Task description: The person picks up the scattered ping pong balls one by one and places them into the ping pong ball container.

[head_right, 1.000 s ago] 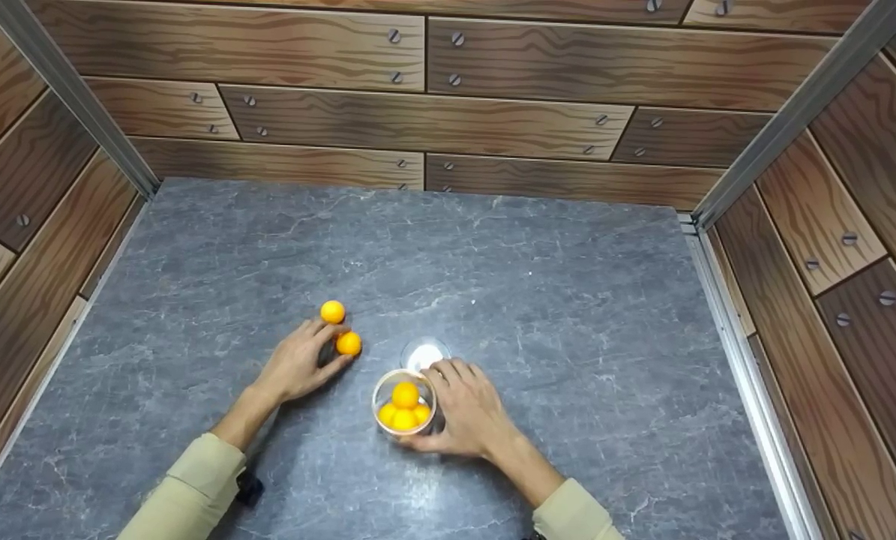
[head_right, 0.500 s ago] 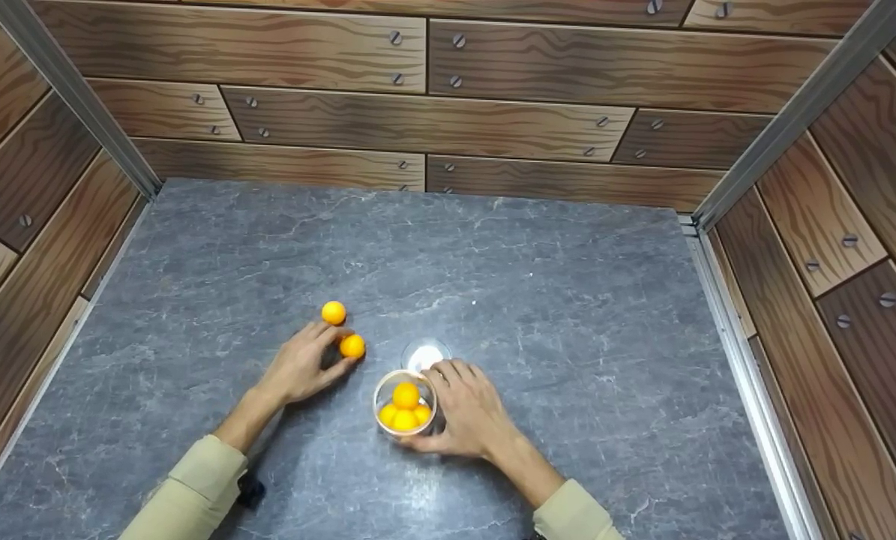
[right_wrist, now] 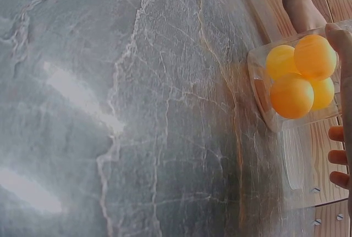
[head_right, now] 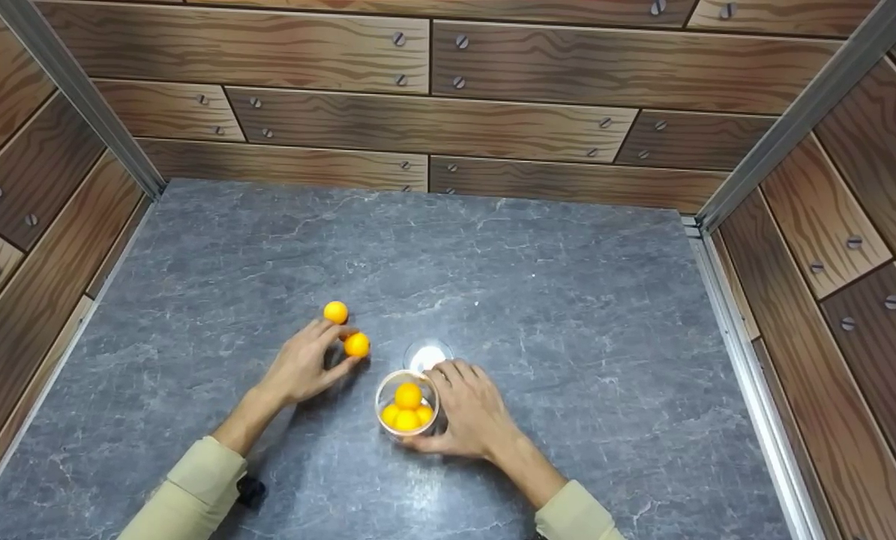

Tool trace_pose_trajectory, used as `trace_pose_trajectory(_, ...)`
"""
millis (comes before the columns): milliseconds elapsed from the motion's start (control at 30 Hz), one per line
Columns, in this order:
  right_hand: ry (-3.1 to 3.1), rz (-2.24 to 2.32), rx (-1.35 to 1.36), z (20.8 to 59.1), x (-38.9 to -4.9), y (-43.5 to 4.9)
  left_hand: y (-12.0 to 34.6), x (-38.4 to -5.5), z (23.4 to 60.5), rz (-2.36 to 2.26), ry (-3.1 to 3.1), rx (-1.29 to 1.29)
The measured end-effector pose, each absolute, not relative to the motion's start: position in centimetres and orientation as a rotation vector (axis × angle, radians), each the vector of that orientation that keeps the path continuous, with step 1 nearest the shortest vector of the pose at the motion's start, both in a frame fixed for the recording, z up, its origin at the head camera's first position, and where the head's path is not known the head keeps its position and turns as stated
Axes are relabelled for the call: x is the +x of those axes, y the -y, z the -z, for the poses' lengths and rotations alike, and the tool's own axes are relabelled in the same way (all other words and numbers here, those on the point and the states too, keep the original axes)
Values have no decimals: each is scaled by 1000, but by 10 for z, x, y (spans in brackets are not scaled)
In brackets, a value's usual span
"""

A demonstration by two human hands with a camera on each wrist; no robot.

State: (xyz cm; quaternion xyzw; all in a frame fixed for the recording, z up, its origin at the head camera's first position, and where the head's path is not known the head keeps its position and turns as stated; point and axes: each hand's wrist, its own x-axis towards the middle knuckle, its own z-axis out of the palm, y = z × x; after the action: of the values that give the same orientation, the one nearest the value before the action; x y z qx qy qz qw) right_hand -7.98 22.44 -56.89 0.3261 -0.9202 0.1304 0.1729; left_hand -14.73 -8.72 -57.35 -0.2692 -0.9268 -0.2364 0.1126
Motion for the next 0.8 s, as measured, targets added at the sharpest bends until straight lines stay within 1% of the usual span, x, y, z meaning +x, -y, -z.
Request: trace_pose_trajectory(800, 2621, -373, 937, 568, -80, -225, 73, -130, 539, 750, 2575, -876)
